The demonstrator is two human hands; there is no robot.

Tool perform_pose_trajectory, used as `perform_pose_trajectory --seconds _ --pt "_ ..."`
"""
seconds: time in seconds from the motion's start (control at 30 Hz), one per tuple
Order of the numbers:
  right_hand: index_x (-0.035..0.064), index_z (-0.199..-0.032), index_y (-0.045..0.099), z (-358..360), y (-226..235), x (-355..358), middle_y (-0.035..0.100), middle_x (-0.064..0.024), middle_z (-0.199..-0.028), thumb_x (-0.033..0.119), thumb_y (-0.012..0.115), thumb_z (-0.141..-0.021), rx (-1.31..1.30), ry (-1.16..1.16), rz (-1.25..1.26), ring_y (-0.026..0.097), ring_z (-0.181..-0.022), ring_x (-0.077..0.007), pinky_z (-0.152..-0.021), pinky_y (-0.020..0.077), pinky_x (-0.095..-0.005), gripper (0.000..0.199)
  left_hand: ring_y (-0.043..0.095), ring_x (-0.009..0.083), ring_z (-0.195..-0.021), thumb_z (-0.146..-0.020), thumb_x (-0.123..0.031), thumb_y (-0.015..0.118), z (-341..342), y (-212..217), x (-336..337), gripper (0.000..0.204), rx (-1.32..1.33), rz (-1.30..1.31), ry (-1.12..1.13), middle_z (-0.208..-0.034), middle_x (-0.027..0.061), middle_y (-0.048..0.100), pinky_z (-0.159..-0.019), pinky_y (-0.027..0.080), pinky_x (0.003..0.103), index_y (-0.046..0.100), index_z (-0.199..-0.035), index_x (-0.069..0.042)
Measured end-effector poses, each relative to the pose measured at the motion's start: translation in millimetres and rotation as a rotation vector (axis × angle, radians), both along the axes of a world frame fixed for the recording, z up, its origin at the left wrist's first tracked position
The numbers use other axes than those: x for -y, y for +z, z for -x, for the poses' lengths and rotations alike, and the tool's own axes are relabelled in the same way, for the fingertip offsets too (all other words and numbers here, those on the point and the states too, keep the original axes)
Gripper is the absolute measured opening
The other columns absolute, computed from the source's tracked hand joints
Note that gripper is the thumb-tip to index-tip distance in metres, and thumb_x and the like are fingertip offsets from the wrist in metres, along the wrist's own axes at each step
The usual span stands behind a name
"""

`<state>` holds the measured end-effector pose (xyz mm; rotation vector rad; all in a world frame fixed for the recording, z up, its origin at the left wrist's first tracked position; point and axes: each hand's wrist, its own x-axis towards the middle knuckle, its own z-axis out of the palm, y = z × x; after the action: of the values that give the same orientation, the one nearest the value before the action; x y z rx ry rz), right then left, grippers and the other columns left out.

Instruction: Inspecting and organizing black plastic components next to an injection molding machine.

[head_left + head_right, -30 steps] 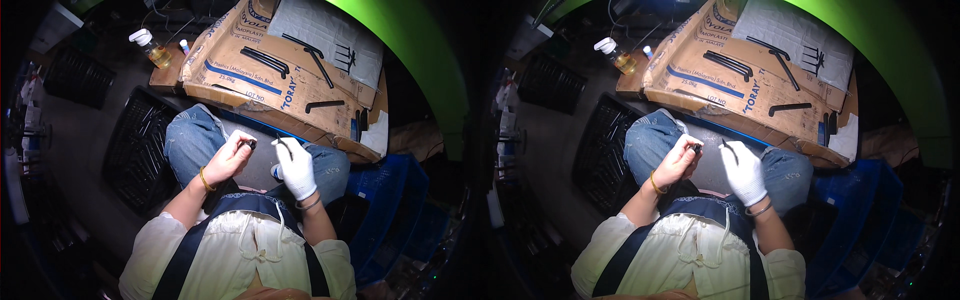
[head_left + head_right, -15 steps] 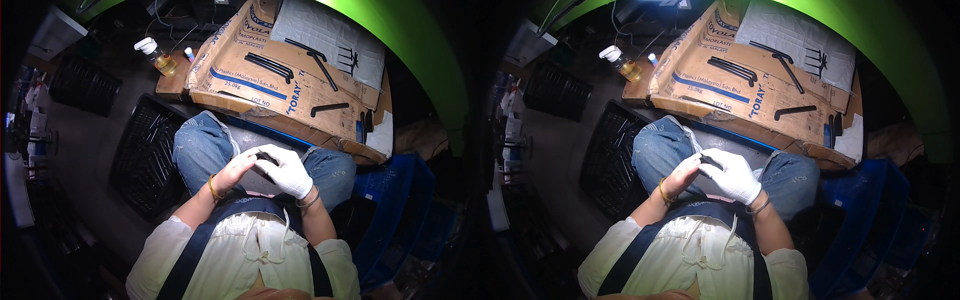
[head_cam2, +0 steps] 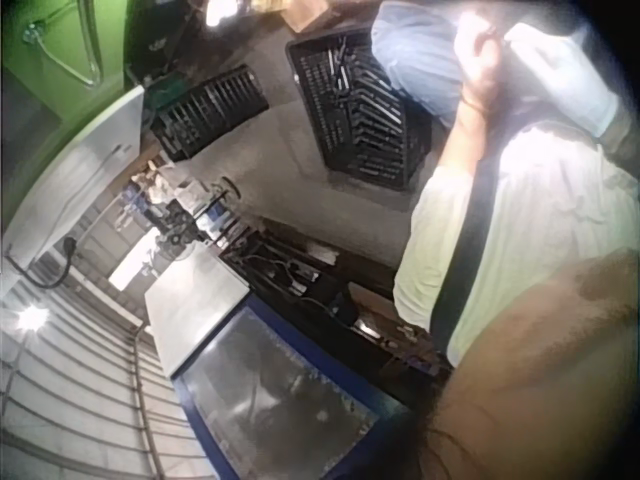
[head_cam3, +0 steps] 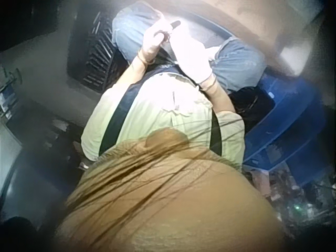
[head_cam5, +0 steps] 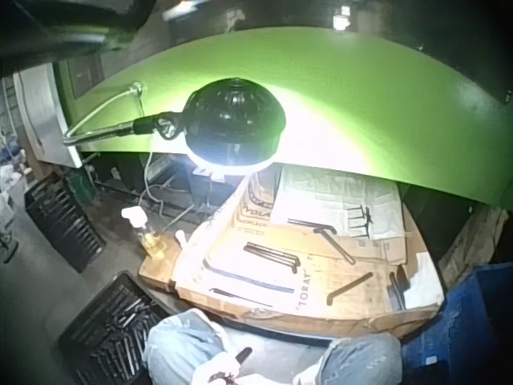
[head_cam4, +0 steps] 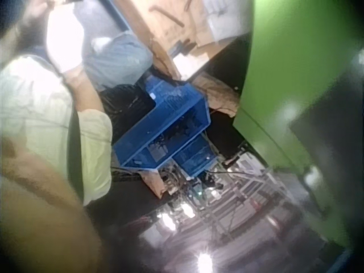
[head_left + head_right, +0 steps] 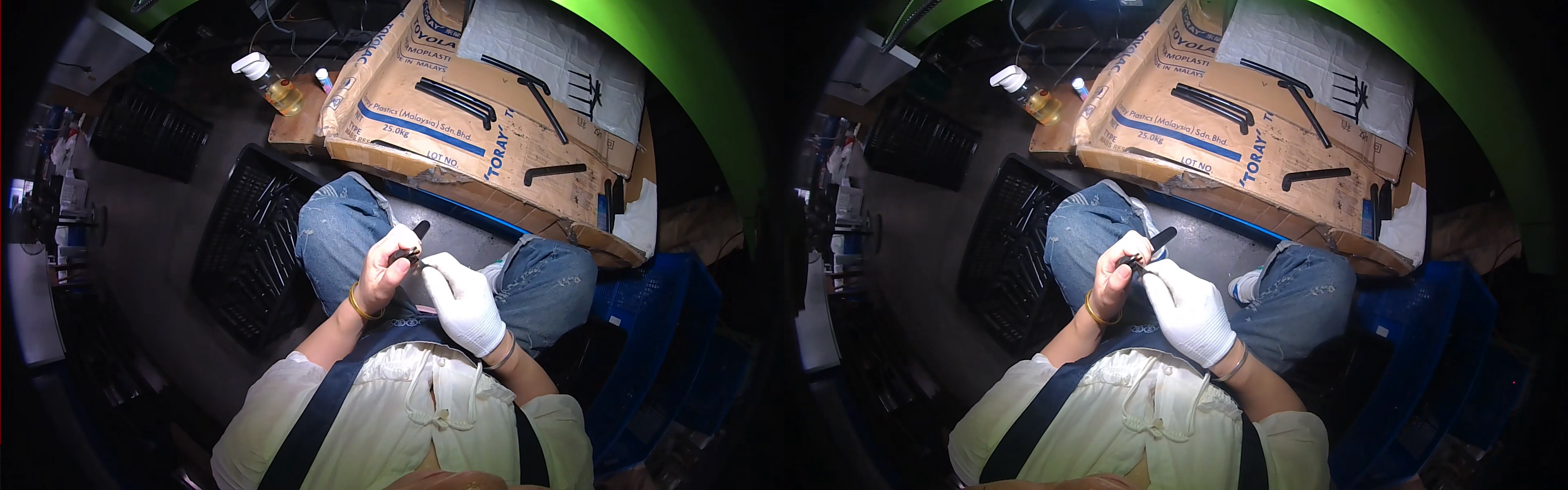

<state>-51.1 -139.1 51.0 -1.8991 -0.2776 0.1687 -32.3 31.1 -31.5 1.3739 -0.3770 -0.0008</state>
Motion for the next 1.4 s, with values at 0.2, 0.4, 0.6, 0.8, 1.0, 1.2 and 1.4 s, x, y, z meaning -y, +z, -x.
perform_pose_trajectory --seconds 0.2,0.4,0.6,0.8,1.0,1.2,1.4 --pt "0.0050 -0.102 0.065 0 6 -1 0.067 -0.0189 -0.084 0.013 0.060 -0.091 0.050 0.007 0.047 0.066 -0.074 -0.0376 -0.064 0.0529 -0.0396 0.014 0.049 0.0190 -0.079 -0.089 -0.040 0.057 1 3 2 0.039 0.077 -0.071 0.064 -0.085 0.0082 0.051 -0.075 0.040 0.030 0.053 -0.085 -0.002" --pt "0.0052 -0.101 0.065 1 6 -2 0.067 -0.0181 -0.082 0.014 0.060 -0.091 0.095 0.016 0.092 0.066 -0.072 -0.0368 -0.063 0.0529 -0.0396 0.014 0.049 0.0194 -0.079 -0.089 -0.041 0.058 3 4 3 0.039 0.063 -0.064 0.078 -0.085 0.0083 0.051 -0.075 0.040 0.030 0.053 -0.085 -0.002" --pt "0.0060 -0.101 0.065 1 5 -3 0.067 -0.0171 -0.081 0.014 0.060 -0.091 0.125 0.011 0.094 0.066 -0.071 -0.0364 -0.062 0.0528 -0.0401 0.014 0.049 0.0196 -0.079 -0.089 -0.041 0.059 2 4 4 0.040 0.073 -0.073 0.106 -0.085 0.0081 0.051 -0.074 0.040 0.030 0.053 -0.084 -0.002" --pt "0.0075 -0.099 0.063 3 -5 -4 0.065 -0.0167 -0.079 0.016 0.058 -0.092 0.117 0.035 0.150 0.065 -0.069 -0.0358 -0.060 0.0519 -0.0415 0.012 0.049 0.0207 -0.074 -0.087 -0.038 0.060 2 3 5 0.037 0.125 -0.138 0.191 -0.079 0.0079 0.051 -0.070 0.040 0.032 0.053 -0.079 -0.002" --pt "0.0065 -0.098 0.062 -3 -31 7 0.064 -0.0169 -0.087 0.018 0.051 -0.095 0.229 0.114 0.428 0.065 -0.074 -0.0360 -0.062 0.0523 -0.0421 0.016 0.049 0.0220 -0.072 -0.085 -0.034 0.061 10 -2 6 0.033 0.049 -0.172 0.230 -0.078 0.0080 0.051 -0.068 0.041 0.033 0.054 -0.077 -0.003" --pt "0.0004 -0.101 0.060 -20 -42 30 0.064 -0.0154 -0.096 0.011 0.052 -0.095 0.009 -0.047 0.184 0.066 -0.087 -0.0250 -0.080 0.0499 -0.0295 0.015 0.048 0.0198 -0.072 -0.090 -0.032 0.051 8 -3 7 0.030 0.052 0.074 0.159 -0.078 0.0083 0.051 -0.069 0.039 0.031 0.049 -0.081 -0.003" --pt "0.0016 -0.105 0.058 -10 -22 -11 0.061 -0.0035 -0.098 0.010 0.062 -0.092 -0.215 -0.050 -0.278 0.057 -0.093 -0.0092 -0.086 0.0455 -0.0247 0.017 0.045 0.0161 -0.073 -0.092 -0.036 0.048 9 4 21 0.036 -0.012 0.088 0.099 -0.087 0.0072 0.050 -0.070 0.038 0.030 0.048 -0.083 -0.002"
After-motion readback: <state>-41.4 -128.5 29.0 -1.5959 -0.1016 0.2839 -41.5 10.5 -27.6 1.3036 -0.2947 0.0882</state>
